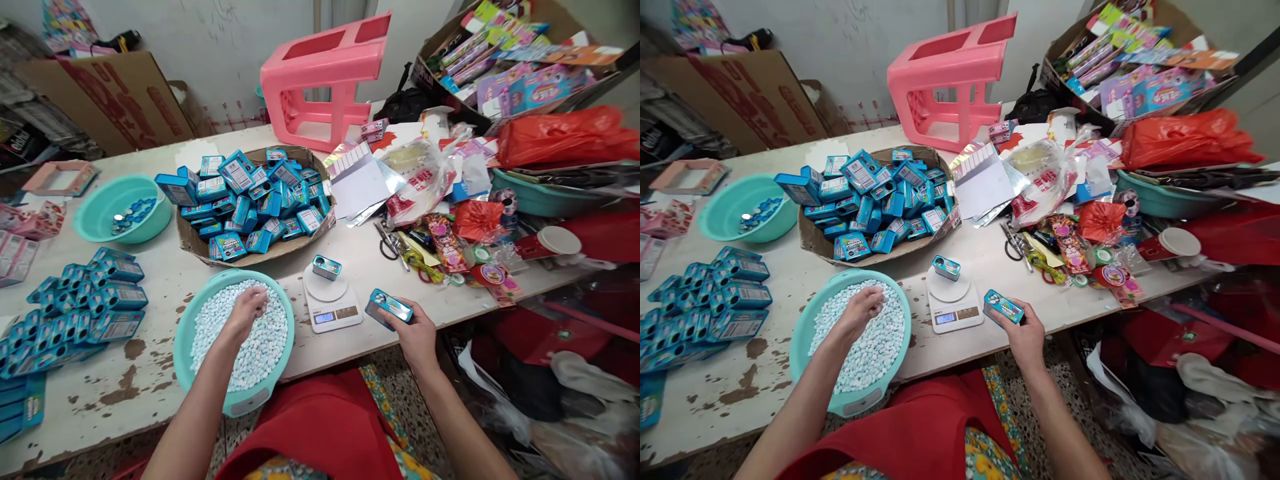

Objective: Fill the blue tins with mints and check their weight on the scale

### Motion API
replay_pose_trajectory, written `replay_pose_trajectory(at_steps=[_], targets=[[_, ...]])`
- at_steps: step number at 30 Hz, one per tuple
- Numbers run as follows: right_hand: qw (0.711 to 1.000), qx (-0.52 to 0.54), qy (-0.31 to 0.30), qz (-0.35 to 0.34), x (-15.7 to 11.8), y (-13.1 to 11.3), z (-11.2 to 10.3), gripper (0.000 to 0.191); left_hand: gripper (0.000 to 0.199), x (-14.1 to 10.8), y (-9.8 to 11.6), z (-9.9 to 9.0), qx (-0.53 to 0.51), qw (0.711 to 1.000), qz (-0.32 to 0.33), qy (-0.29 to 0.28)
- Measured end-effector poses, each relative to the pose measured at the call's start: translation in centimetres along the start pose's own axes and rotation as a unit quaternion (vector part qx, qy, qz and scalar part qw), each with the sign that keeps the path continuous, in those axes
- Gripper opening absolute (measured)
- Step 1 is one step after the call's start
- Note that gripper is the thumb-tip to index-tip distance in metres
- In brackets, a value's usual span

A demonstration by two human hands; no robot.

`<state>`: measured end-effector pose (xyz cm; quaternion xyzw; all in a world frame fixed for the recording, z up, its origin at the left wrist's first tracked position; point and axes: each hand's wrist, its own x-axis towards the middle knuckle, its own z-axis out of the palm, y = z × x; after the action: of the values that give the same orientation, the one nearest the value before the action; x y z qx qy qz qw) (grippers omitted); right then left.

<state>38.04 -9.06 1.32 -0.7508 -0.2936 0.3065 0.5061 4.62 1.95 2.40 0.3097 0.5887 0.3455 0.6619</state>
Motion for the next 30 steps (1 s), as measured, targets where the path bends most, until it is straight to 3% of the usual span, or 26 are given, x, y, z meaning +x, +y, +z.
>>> replay_pose_trajectory(at_steps=[3,6,8,10,13,16,21,27,30], targets=[[1.0,0.011,0.007,0.019,0.6,0.9,-0.2,0.054,0.02,3.4,2.7,5.4,0.104,0.99,0.055,-0.071],[0.999,0.011,-0.01,0.031,1.0,1.0,-0.5,0.053,0.013,6.8,4.1,10.2,0.231,0.963,0.097,-0.099],[0.999,0.008,-0.017,0.04,1.3,1.0,-0.9,0.051,0.011,8.3,4.3,12.3,0.352,0.918,0.153,-0.103],[0.999,0.008,-0.019,0.049,1.8,1.2,-1.5,0.05,0.012,9.0,4.4,13.5,0.463,0.854,0.214,-0.104],[0.998,0.005,-0.014,0.06,2.7,1.8,-2.3,0.05,0.019,9.1,4.3,14.1,0.542,0.794,0.255,-0.106],[0.998,0.01,-0.004,0.062,3.4,2.5,-2.7,0.051,0.025,8.7,4.4,14.3,0.556,0.782,0.264,-0.104],[0.998,0.005,0.004,0.068,3.9,2.8,-2.5,0.053,0.019,8.9,4.4,14.3,0.541,0.792,0.267,-0.091],[0.998,0.025,-0.002,0.058,3.5,1.6,-1.4,0.051,0.014,9.4,4.0,13.7,0.466,0.852,0.231,-0.065],[0.998,0.023,-0.003,0.05,3.2,1.3,-1.0,0.051,0.016,9.3,3.7,13.8,0.475,0.835,0.263,-0.088]])
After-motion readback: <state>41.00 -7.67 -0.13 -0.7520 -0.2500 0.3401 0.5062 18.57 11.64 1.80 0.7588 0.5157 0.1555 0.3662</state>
